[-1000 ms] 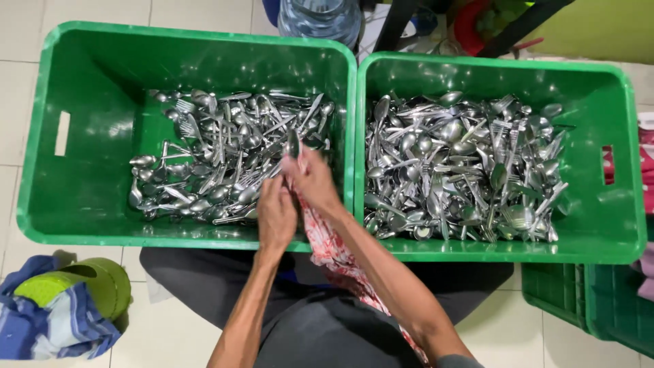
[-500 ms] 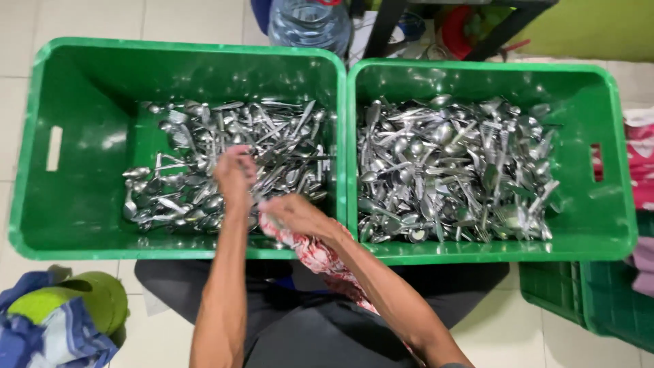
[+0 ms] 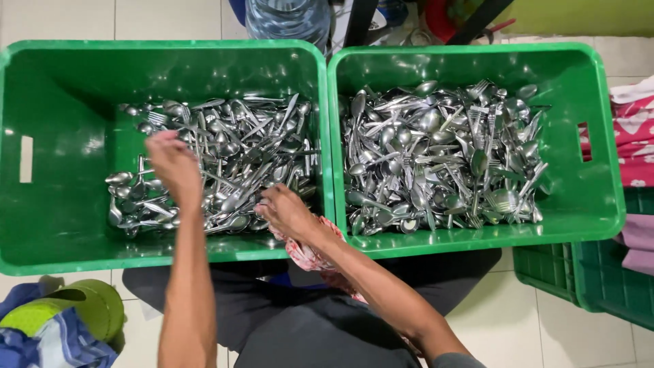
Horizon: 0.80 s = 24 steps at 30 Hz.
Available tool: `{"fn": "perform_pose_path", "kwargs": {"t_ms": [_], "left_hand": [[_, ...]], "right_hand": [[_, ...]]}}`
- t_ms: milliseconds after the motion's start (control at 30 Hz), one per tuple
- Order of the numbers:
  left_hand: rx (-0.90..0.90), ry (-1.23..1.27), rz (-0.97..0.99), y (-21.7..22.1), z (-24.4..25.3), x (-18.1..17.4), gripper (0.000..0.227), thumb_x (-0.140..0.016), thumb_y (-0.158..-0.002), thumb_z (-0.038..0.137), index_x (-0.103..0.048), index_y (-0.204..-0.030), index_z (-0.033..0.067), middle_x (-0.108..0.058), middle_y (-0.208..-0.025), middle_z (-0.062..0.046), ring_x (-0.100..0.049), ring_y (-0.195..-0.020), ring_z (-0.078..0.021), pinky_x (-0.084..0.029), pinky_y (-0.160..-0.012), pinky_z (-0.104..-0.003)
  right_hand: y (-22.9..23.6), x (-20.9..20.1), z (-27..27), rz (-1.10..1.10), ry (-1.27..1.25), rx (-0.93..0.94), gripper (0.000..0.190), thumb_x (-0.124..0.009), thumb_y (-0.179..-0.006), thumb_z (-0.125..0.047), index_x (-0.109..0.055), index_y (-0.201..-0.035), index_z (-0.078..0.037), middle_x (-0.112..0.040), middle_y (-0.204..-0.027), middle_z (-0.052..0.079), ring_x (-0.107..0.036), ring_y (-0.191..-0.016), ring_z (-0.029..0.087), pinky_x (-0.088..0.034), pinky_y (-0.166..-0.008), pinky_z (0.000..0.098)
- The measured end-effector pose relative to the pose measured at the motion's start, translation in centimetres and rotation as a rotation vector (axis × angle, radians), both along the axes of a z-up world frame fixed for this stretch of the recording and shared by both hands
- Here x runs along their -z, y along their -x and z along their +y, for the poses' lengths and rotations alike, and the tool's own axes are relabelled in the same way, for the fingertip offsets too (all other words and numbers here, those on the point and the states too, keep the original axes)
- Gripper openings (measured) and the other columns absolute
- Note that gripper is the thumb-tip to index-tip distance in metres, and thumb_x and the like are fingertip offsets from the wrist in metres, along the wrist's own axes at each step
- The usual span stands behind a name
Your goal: Polishing and sorting forks and spoons from one bin into another using a cloth.
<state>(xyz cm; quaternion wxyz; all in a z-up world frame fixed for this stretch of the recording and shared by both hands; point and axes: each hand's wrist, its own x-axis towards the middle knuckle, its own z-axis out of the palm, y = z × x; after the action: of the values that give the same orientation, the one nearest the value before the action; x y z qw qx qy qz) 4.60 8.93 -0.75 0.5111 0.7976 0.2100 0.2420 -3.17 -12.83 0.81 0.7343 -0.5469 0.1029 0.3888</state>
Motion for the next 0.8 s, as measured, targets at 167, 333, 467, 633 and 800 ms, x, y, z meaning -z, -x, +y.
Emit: {"fn": "perform_pose_path", "kwargs": {"t_ms": [167, 333, 467, 633, 800], "left_hand": [[0.110, 0.429, -0.228, -2.4, -3.8, -5.1, 0.025, -0.030, -0.106, 0.015, -0.048, -0.120, 0.0055, -0.061, -0.097, -0.015, -0.071, -0.083, -0.0237, -0.073, -0.072, -0.038], [0.793, 0.411, -0.150, -0.3, -11.9, -14.7, 0.069, -0.040, -0.110, 0.034, 0.001, -0.158, 0.0041, -0.019, -0.167, -0.033, -0.034, -0.155, -0.0426, -0.033, -0.128, -0.054], [0.692, -0.018, -0.039, -1.1, -8.1, -11.6, 0.036, -0.050, -0.104, 0.014, -0.053, -0.136, -0.0021, -0.060, -0.132, -0.018, -0.058, -0.117, -0.0271, -0.050, -0.098, -0.038], [0.536, -0.176, 0.220, -2.6, -0.1, 4.7, 0.025, -0.055, -0.106, 0.011, -0.063, -0.127, -0.0002, -0.074, -0.103, -0.019, -0.074, -0.091, -0.0332, -0.057, -0.079, -0.047], [0.541, -0.838, 0.838, -4.3, 4.6, 21.4, 0.037, -0.064, -0.088, 0.034, -0.073, -0.122, 0.0214, -0.069, -0.123, -0.013, -0.064, -0.118, -0.0341, -0.055, -0.094, -0.053]], "right_hand": [[0.8, 11.1, 0.3, -0.739, 0.560, -0.468, 0.051, -0.072, -0.083, -0.033, -0.063, -0.122, -0.001, -0.060, -0.114, 0.028, -0.065, -0.106, 0.053, -0.055, -0.089, 0.0573], [0.3, 2.6, -0.6, -0.731, 0.620, -0.661, 0.010, -0.066, -0.082, 0.002, -0.072, -0.083, -0.005, -0.073, -0.079, 0.011, -0.065, -0.056, 0.022, -0.060, -0.056, 0.0352], [0.4, 1.8, -0.9, -0.706, 0.692, -0.623, 0.013, -0.059, -0.093, -0.015, -0.064, -0.098, -0.004, -0.071, -0.074, 0.017, -0.068, -0.058, 0.033, -0.055, -0.058, 0.0478], [0.2, 3.1, -1.2, -0.633, 0.678, -0.694, 0.040, -0.055, -0.092, -0.024, -0.062, -0.128, -0.008, -0.071, -0.110, 0.031, -0.066, -0.110, 0.051, -0.054, -0.092, 0.0620], [0.3, 1.7, -1.1, -0.632, 0.711, -0.687, 0.037, -0.055, -0.092, -0.028, -0.064, -0.123, -0.009, -0.071, -0.109, 0.030, -0.067, -0.110, 0.050, -0.054, -0.091, 0.0620]]}}
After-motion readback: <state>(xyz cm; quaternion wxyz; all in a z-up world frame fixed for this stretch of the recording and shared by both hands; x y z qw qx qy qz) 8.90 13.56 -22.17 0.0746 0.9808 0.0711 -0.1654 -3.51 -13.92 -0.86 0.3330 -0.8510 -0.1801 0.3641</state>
